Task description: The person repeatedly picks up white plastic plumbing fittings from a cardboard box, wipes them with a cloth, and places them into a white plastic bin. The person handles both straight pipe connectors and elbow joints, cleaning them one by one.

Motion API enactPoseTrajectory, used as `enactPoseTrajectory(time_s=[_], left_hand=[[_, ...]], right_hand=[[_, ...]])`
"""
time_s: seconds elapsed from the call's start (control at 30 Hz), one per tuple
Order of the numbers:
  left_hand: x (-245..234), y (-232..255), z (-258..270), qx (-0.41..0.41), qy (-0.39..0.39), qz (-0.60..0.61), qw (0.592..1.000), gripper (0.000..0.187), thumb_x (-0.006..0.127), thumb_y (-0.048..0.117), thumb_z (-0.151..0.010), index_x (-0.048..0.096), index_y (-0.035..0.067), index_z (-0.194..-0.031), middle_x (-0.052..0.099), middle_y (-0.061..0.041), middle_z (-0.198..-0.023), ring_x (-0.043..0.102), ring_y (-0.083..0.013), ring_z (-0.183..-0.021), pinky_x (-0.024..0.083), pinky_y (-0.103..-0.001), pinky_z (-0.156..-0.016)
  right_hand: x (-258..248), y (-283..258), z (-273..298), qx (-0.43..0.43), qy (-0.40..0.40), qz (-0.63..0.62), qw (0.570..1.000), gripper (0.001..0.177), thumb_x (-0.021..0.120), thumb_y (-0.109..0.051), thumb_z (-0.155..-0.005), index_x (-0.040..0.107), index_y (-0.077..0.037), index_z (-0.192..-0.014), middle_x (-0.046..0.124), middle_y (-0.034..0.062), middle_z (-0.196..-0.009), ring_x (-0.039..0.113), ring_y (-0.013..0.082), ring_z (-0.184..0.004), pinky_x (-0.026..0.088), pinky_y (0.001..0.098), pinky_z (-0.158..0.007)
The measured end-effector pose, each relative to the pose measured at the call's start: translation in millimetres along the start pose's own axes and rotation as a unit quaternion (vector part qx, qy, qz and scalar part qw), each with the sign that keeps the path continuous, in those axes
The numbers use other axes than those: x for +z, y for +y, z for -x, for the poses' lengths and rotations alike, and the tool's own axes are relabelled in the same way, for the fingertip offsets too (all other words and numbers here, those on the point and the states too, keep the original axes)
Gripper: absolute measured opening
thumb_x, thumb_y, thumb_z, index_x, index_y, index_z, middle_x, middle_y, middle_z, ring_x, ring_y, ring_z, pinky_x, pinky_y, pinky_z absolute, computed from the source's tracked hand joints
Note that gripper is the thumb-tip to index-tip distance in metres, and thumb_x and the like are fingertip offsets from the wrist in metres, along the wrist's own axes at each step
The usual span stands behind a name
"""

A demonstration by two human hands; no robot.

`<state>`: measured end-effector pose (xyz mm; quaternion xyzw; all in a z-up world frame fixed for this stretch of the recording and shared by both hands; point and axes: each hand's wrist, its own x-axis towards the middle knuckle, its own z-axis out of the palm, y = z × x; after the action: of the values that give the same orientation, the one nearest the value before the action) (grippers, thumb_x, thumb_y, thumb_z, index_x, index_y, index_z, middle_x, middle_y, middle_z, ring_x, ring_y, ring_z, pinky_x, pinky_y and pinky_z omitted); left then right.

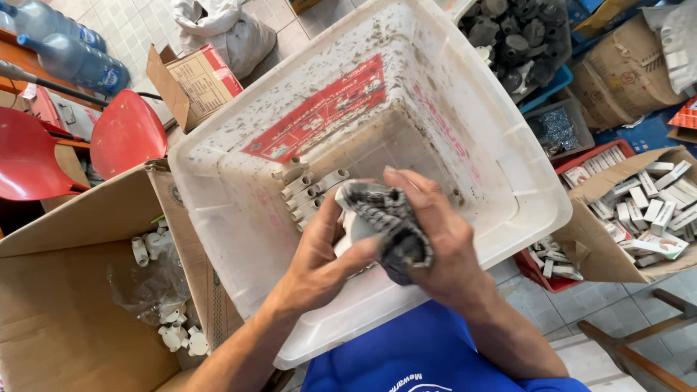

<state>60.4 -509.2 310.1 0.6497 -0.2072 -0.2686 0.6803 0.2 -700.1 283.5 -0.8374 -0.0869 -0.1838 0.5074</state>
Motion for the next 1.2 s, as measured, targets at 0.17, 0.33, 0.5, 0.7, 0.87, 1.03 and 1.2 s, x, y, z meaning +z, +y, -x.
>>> enactPoseTrajectory(time_s=[0.17, 0.33, 0.5, 0.7, 0.87, 1.03, 1.2], left_hand=[[-46, -5, -27, -0.021, 0.027, 0.021, 0.999, 0.048, 0.069, 0.025, -0.105, 0.053, 0.011, -0.148, 0.068, -0.004, -0.130, 0.067, -0.0159, -0.112, 0.061, -0.033, -0.093], [-97, -27, -87, -0.135, 0.136, -0.277, 0.941, 0.039, 0.076, 0.023, -0.096, 0.057, 0.020, -0.130, 0.062, -0.005, -0.109, 0.057, -0.0139, -0.084, 0.054, -0.029, -0.072], [-132, -161, -128, -0.247, 0.098, -0.542, 0.797, 0.023, 0.066, 0.013, -0.094, 0.056, 0.018, -0.114, 0.075, -0.011, -0.087, 0.066, -0.0348, -0.077, 0.048, -0.051, -0.071], [-154, -244, -123, -0.252, 0.046, -0.519, 0.816, 0.039, 0.067, 0.021, -0.095, 0.045, 0.014, -0.126, 0.072, -0.017, -0.098, 0.066, -0.0470, -0.092, 0.043, -0.057, -0.084], [-158, -258, -114, -0.286, -0.029, -0.600, 0.747, 0.062, 0.053, 0.021, -0.082, 0.042, 0.012, -0.142, 0.076, -0.022, -0.105, 0.059, -0.0455, -0.118, 0.033, -0.057, -0.109], [-163, -265, -107, -0.281, -0.074, -0.640, 0.711, 0.070, 0.042, 0.025, -0.084, 0.049, 0.022, -0.154, 0.075, -0.010, -0.121, 0.054, -0.0397, -0.130, 0.029, -0.055, -0.106], [-162, -260, -110, -0.312, -0.086, -0.625, 0.710, 0.041, 0.038, 0.034, -0.092, 0.061, 0.012, -0.116, 0.076, -0.017, -0.114, 0.058, -0.0411, -0.122, 0.028, -0.059, -0.108]], right_hand=[[-33, 34, 9, 0.027, 0.039, 0.051, 0.998, 0.052, 0.064, -0.007, -0.103, 0.052, 0.005, -0.152, 0.067, 0.0249, -0.145, 0.075, 0.0331, -0.123, 0.062, 0.0375, -0.109], [-49, 53, 18, 0.139, 0.198, 0.003, 0.970, 0.036, 0.054, 0.010, -0.108, 0.060, 0.009, -0.143, 0.072, 0.0245, -0.129, 0.078, 0.0319, -0.104, 0.065, 0.0357, -0.090], [-51, 47, 16, 0.156, 0.154, 0.043, 0.975, 0.034, 0.060, -0.004, -0.109, 0.066, 0.008, -0.141, 0.074, 0.0199, -0.132, 0.074, 0.0267, -0.114, 0.059, 0.0319, -0.099], [-59, 57, 15, 0.157, 0.123, 0.005, 0.980, 0.037, 0.059, 0.002, -0.102, 0.065, 0.008, -0.138, 0.072, 0.0229, -0.135, 0.072, 0.0302, -0.127, 0.056, 0.0344, -0.115], [-61, 54, 12, 0.171, 0.106, 0.005, 0.980, 0.041, 0.057, 0.008, -0.096, 0.066, 0.006, -0.136, 0.074, 0.0188, -0.133, 0.073, 0.0272, -0.125, 0.056, 0.0323, -0.113], [-60, 54, 10, 0.185, 0.094, 0.000, 0.978, 0.045, 0.055, 0.007, -0.094, 0.066, 0.004, -0.138, 0.074, 0.0184, -0.134, 0.074, 0.0259, -0.124, 0.057, 0.0311, -0.111], [-59, 52, 8, 0.186, 0.085, 0.013, 0.979, 0.042, 0.056, 0.004, -0.097, 0.066, 0.003, -0.137, 0.075, 0.0183, -0.133, 0.074, 0.0259, -0.123, 0.057, 0.0311, -0.109]])
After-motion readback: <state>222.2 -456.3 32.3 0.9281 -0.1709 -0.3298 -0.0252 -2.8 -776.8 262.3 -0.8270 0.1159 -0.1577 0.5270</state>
